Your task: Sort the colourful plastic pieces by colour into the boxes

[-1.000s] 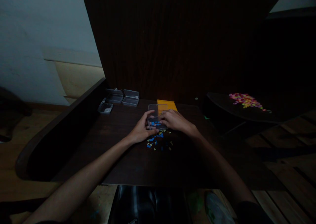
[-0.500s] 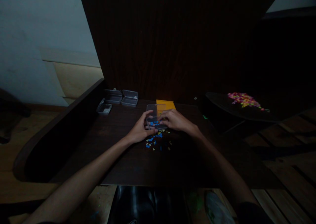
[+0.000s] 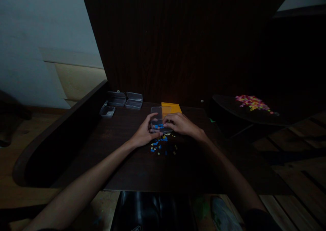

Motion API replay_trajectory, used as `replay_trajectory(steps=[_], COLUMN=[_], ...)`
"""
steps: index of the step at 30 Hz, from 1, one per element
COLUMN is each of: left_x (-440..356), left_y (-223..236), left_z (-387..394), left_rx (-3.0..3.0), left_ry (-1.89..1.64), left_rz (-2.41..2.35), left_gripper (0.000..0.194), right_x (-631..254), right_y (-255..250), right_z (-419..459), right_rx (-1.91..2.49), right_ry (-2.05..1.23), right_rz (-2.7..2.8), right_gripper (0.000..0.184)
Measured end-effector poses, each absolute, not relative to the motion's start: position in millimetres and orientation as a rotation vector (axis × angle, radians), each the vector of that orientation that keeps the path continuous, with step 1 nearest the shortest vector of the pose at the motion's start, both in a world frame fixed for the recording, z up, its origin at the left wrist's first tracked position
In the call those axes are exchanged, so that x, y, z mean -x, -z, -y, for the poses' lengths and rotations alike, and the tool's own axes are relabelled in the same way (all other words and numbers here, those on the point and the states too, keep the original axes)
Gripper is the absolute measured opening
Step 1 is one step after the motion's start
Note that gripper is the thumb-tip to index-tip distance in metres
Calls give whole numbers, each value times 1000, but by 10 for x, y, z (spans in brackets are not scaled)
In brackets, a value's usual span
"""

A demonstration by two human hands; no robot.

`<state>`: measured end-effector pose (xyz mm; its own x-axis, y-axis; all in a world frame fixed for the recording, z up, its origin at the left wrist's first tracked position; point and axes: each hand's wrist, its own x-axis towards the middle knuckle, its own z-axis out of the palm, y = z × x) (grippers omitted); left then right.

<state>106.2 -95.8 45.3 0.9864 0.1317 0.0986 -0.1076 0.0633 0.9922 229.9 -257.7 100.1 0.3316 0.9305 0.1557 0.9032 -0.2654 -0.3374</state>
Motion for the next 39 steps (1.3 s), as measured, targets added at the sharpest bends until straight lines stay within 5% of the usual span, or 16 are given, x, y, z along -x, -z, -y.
replay_trajectory(steps=[39], left_x=[-1050], left_y=[-476], left_z=[969], left_rx=[-1501], left_ry=[-179], left_rz=[-48], left_gripper=[82], right_x=[-2265], right_y=[-1014], right_z=[2502], right_rx=[2352], right_ry=[-70], right_rz=[1648], right_gripper=[24])
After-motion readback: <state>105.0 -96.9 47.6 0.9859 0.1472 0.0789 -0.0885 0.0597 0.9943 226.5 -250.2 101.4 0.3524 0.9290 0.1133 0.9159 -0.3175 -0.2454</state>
